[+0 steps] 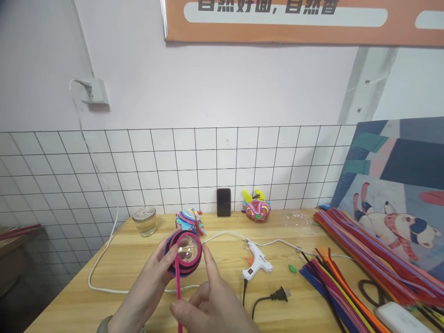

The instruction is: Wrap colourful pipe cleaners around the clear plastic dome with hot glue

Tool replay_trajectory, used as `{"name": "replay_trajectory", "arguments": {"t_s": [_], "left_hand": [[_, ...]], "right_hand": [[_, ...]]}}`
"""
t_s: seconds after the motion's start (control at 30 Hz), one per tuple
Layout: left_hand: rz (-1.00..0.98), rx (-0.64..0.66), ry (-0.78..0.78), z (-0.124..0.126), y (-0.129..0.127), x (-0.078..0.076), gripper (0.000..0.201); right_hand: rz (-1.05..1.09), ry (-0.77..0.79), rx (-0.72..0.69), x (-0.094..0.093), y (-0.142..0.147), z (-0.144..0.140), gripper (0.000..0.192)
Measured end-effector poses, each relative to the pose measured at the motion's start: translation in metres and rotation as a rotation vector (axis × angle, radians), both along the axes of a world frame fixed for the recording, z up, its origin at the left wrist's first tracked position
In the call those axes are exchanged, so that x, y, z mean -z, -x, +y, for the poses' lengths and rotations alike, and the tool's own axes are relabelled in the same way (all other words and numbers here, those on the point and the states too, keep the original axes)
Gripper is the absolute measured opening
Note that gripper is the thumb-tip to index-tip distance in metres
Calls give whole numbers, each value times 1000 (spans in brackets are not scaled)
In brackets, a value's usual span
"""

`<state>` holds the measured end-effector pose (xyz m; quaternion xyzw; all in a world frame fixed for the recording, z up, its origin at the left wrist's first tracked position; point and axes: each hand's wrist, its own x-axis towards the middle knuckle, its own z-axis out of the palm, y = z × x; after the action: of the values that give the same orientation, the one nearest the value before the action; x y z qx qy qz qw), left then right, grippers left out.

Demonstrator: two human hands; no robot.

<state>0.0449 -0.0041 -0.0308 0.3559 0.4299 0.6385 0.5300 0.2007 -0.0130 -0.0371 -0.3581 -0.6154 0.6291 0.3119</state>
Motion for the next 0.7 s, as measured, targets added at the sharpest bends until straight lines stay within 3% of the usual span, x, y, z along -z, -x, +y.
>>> {"name": "replay_trajectory", "arguments": {"t_s": [0.13, 0.27, 0.43, 0.57, 0.7], "left_hand": [[-26, -33, -30, 1, 1, 2, 62], [-74, 7, -18, 0, 5, 1, 64], [-120, 233, -36, -7, 11, -5, 49], [-137, 304, 1, -12, 6, -7, 57], [-134, 326, 41, -15, -1, -6, 59]], "right_hand": [[20, 56, 32, -6, 3, -2, 110], [23, -25, 73, -7, -7, 5, 89], [-52, -441, 249, -11, -21, 17, 40], [-91, -819, 340, -15, -21, 18, 24], [-112, -911, 355, -17, -19, 15, 15]]}}
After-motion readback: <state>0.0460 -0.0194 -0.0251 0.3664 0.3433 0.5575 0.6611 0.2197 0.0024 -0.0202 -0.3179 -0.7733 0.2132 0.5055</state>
